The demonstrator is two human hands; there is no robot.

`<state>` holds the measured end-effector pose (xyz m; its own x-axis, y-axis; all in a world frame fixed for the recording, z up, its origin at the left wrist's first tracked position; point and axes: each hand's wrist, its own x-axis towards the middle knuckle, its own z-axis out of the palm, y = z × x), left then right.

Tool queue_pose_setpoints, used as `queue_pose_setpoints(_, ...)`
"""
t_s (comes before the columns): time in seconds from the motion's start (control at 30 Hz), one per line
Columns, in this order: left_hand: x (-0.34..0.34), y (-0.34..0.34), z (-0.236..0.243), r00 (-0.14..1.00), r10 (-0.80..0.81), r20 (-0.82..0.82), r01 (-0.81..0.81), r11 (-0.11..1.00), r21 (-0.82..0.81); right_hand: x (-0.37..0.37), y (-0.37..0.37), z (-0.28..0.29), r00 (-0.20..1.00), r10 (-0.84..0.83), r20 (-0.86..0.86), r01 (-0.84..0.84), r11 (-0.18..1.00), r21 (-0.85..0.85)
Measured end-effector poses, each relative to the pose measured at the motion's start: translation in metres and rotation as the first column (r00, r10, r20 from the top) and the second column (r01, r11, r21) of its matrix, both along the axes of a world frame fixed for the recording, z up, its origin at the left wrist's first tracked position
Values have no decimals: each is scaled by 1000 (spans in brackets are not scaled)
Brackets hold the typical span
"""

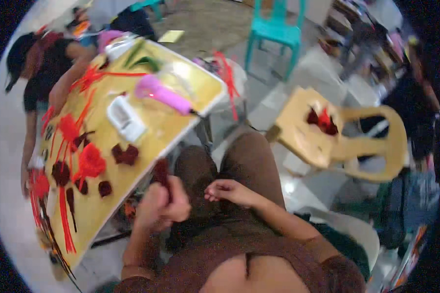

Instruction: The person constructs a flower from red pipe cleaners by twisting them together and cutting them to size with shears.

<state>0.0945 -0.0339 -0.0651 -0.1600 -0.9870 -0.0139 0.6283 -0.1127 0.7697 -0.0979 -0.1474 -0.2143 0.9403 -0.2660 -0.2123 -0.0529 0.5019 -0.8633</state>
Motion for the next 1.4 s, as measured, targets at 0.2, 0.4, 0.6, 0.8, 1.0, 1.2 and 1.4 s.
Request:
queue_pose_setpoints(0.2,-80,-39,-59,828,-552,100,436,745,504,-29,2,-4,987,-161,30,161,987,-18)
queue_pose_setpoints(0.4,-74,-30,-108,710,-449,542,172,858,485,-45,-46,17,923,-385,-29,353,812,465)
queue_pose_setpoints(0.6,-75,-25,-141,624,-315,715,-79,885,459,-13,-217,-24,678,-729,-99,703,681,-206)
queue_pose_setpoints(0.8,-57,-17,-154,506,-483,714,-181,750,636,92,-336,-76,627,-777,-55,194,224,-955)
queue_pose_setpoints(1.0,-42,16,-215,857,-139,497,-221,771,597,139,-375,-97,492,-861,-131,96,203,-975)
queue_pose_setpoints(1.2,-43,-3,-193,942,-171,287,-79,720,690,133,-372,-94,582,-804,-124,47,185,-982)
queue_pose_setpoints(1.4,-39,-43,-163,968,-243,70,109,650,752,117,-380,-75,594,-804,-10,147,121,-982)
